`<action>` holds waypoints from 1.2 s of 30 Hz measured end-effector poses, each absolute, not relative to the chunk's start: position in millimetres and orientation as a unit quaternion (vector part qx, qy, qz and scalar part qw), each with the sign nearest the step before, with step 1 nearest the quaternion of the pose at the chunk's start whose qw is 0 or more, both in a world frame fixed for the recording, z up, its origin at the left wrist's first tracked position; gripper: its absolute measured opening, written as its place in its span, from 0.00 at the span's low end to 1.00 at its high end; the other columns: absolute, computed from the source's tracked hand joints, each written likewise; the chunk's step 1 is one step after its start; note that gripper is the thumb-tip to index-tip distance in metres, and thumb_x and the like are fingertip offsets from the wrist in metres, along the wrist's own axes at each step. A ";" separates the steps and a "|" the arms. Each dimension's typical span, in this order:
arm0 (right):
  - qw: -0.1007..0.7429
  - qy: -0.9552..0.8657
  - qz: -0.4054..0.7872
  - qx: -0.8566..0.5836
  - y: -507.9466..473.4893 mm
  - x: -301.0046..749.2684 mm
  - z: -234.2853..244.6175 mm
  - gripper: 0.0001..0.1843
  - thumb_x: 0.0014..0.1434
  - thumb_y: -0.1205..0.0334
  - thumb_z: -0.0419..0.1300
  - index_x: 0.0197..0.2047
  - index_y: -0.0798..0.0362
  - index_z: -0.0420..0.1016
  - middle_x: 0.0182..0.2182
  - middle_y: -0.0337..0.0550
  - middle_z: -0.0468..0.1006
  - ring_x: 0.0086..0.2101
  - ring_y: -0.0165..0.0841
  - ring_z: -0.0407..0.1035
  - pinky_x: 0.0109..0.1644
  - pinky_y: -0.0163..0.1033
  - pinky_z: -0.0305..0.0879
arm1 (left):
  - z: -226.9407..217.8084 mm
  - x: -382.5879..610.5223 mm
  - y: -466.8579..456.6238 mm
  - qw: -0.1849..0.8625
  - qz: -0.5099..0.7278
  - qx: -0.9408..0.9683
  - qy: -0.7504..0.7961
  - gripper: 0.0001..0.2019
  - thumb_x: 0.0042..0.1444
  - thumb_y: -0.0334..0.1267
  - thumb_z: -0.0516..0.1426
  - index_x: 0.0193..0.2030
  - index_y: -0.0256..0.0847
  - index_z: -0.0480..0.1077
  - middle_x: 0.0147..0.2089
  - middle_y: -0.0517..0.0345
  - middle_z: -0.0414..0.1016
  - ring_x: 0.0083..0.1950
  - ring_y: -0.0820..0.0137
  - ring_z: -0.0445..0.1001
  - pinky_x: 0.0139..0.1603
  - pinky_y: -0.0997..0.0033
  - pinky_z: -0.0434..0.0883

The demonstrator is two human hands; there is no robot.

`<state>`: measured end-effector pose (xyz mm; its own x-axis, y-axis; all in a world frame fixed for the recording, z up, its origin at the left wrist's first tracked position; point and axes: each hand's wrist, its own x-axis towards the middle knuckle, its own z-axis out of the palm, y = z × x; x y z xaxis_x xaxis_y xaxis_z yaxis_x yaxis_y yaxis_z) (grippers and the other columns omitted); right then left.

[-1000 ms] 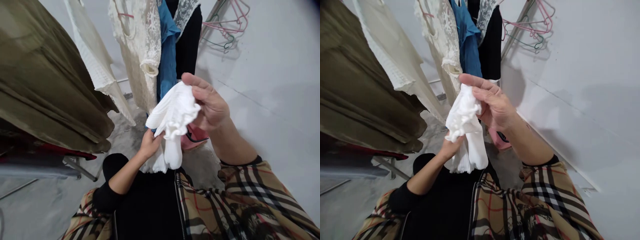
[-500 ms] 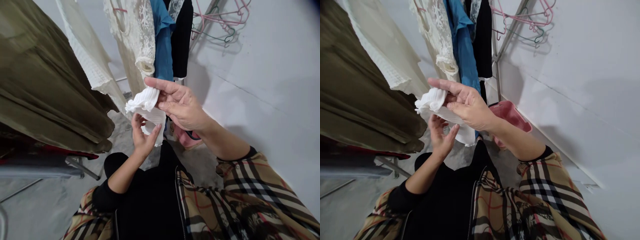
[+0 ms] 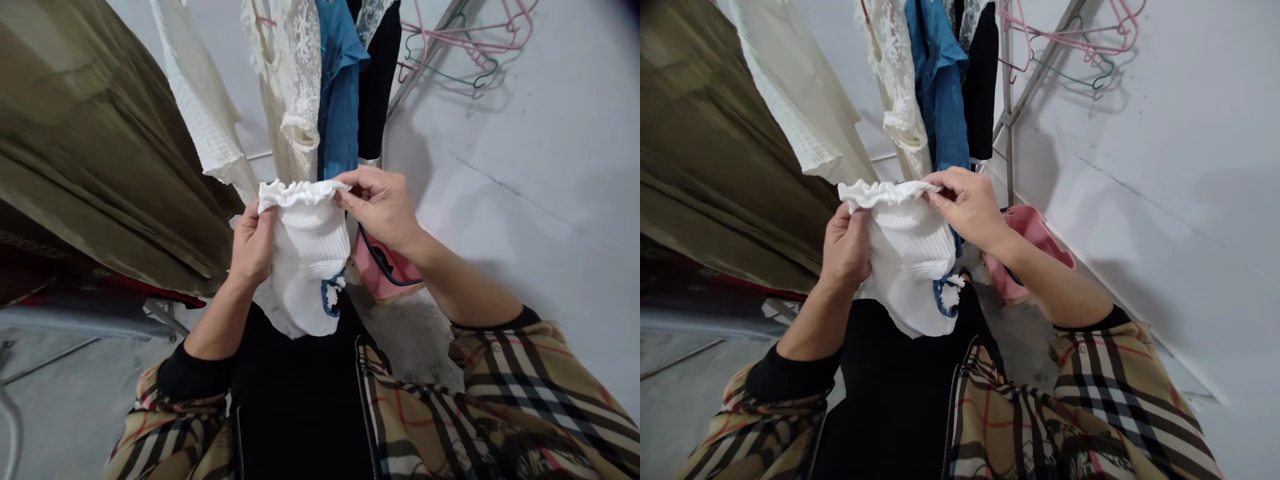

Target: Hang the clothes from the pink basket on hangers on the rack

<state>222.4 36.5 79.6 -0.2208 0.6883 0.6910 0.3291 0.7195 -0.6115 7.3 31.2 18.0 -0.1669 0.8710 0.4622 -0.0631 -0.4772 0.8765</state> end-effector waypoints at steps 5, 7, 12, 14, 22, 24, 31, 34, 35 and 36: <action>0.520 -0.732 0.270 -0.347 35.0 217.3 86.7 0.18 0.62 0.45 0.59 0.33 0.52 0.72 0.20 0.34 0.70 0.22 0.26 0.67 0.26 0.32 0.64 | 16.1 9.4 30.5 0.360 0.609 0.588 0.393 0.14 0.61 0.49 0.57 0.44 0.41 0.74 0.37 0.58 0.77 0.38 0.70 0.76 0.41 0.70 0.73; 0.502 -0.729 0.319 -0.339 31.6 210.4 90.9 0.21 0.62 0.40 0.56 0.33 0.51 0.70 0.19 0.33 0.68 0.22 0.26 0.67 0.25 0.32 0.64 | 9.2 13.8 28.9 0.360 0.598 0.603 0.386 0.16 0.60 0.49 0.58 0.49 0.42 0.72 0.40 0.55 0.77 0.40 0.69 0.76 0.43 0.69 0.73; 0.486 -0.724 0.377 -0.314 27.4 188.5 93.4 0.25 0.59 0.34 0.55 0.31 0.50 0.66 0.19 0.32 0.67 0.20 0.24 0.64 0.24 0.32 0.63 | -8.2 24.9 7.8 0.229 0.633 0.617 0.407 0.39 0.53 0.54 0.62 0.68 0.53 0.51 0.62 0.47 0.63 0.54 0.62 0.71 0.51 0.59 0.71; 0.490 -0.718 0.382 -0.315 27.6 181.2 93.0 0.26 0.57 0.34 0.57 0.31 0.50 0.65 0.19 0.31 0.69 0.21 0.23 0.63 0.24 0.32 0.63 | -18.0 28.3 -5.4 0.133 0.641 0.622 0.430 0.44 0.49 0.57 0.64 0.69 0.49 0.49 0.66 0.44 0.56 0.61 0.56 0.66 0.56 0.53 0.67; 0.531 -0.644 0.477 -0.275 29.1 162.7 105.6 0.26 0.53 0.34 0.60 0.35 0.51 0.67 0.24 0.33 0.74 0.24 0.23 0.68 0.25 0.30 0.67 | -84.7 52.9 -31.1 0.232 0.608 0.648 0.396 0.12 0.59 0.40 0.59 0.48 0.45 0.63 0.32 0.63 0.65 0.29 0.76 0.67 0.33 0.74 0.68; 0.538 -0.628 0.493 -0.269 26.9 159.7 109.9 0.26 0.54 0.35 0.60 0.38 0.51 0.68 0.26 0.34 0.76 0.23 0.23 0.69 0.25 0.30 0.67 | -94.6 60.0 -26.1 0.272 0.576 0.646 0.420 0.19 0.57 0.43 0.61 0.53 0.44 0.61 0.38 0.59 0.69 0.33 0.73 0.71 0.35 0.72 0.71; 0.546 -0.612 0.501 -0.275 15.6 155.9 112.1 0.26 0.58 0.37 0.58 0.48 0.49 0.67 0.33 0.36 0.79 0.24 0.24 0.71 0.26 0.30 0.69 | -90.0 63.2 6.7 0.117 0.608 0.588 0.520 0.46 0.42 0.50 0.69 0.63 0.40 0.52 0.61 0.41 0.61 0.63 0.54 0.64 0.62 0.53 0.64; 0.559 -0.609 0.482 -0.289 17.4 159.4 108.3 0.24 0.60 0.37 0.56 0.47 0.49 0.66 0.35 0.36 0.79 0.25 0.23 0.72 0.27 0.30 0.70 | -75.2 52.3 11.3 0.118 0.631 0.574 0.508 0.29 0.52 0.44 0.63 0.58 0.39 0.60 0.53 0.46 0.70 0.54 0.59 0.72 0.56 0.57 0.68; 0.566 -0.607 0.474 -0.294 19.5 162.2 106.3 0.24 0.60 0.37 0.56 0.46 0.49 0.65 0.36 0.36 0.79 0.25 0.23 0.72 0.27 0.29 0.70 | -69.3 46.4 11.3 0.127 0.631 0.581 0.499 0.22 0.55 0.42 0.61 0.54 0.39 0.64 0.49 0.48 0.73 0.50 0.61 0.74 0.53 0.60 0.70; 0.575 -0.603 0.466 -0.299 22.3 165.8 103.6 0.22 0.61 0.38 0.56 0.45 0.49 0.64 0.36 0.36 0.80 0.24 0.23 0.72 0.27 0.29 0.70 | -63.0 39.5 11.0 0.138 0.626 0.591 0.489 0.17 0.56 0.41 0.59 0.51 0.38 0.67 0.45 0.50 0.75 0.46 0.63 0.75 0.51 0.62 0.70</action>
